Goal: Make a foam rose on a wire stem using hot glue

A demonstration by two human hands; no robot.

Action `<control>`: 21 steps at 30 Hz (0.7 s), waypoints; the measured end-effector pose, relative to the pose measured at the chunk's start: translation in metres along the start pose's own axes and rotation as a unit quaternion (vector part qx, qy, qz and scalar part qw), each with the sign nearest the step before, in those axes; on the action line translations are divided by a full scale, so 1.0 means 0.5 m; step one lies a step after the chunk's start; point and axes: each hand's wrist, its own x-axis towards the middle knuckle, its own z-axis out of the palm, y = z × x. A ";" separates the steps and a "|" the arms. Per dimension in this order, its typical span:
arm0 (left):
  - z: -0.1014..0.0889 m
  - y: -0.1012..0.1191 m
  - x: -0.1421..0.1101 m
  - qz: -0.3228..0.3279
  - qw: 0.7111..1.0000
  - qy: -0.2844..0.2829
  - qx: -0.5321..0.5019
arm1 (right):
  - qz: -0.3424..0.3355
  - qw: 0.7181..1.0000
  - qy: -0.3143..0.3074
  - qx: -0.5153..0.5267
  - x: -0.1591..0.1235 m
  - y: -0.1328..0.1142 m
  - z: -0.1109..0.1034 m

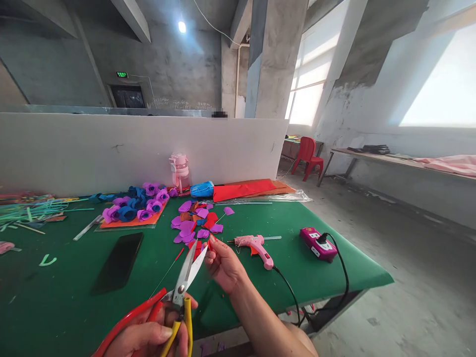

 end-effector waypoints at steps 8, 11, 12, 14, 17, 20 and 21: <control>0.000 -0.009 0.004 0.004 1.000 0.010 0.003 | -0.001 1.000 0.001 -0.008 -0.001 0.000 -0.001; -0.003 -0.014 0.006 0.006 1.000 0.015 0.001 | -0.008 1.000 0.004 -0.017 -0.001 0.000 0.000; -0.003 -0.015 0.007 0.006 1.000 0.016 0.000 | -0.012 1.000 0.005 -0.022 -0.001 0.000 0.000; -0.004 -0.017 0.007 0.005 1.000 0.019 -0.001 | -0.023 0.999 0.006 -0.034 0.000 0.001 0.000; -0.004 -0.017 0.007 0.005 1.000 0.026 -0.001 | -0.047 0.997 0.003 -0.054 0.001 0.004 -0.002; 0.000 -0.018 0.005 0.008 0.999 0.035 -0.001 | -0.069 0.995 -0.004 -0.076 0.002 0.007 -0.005; 0.002 -0.019 0.004 0.009 0.999 0.039 -0.001 | -0.073 0.994 -0.004 -0.081 0.002 0.008 -0.005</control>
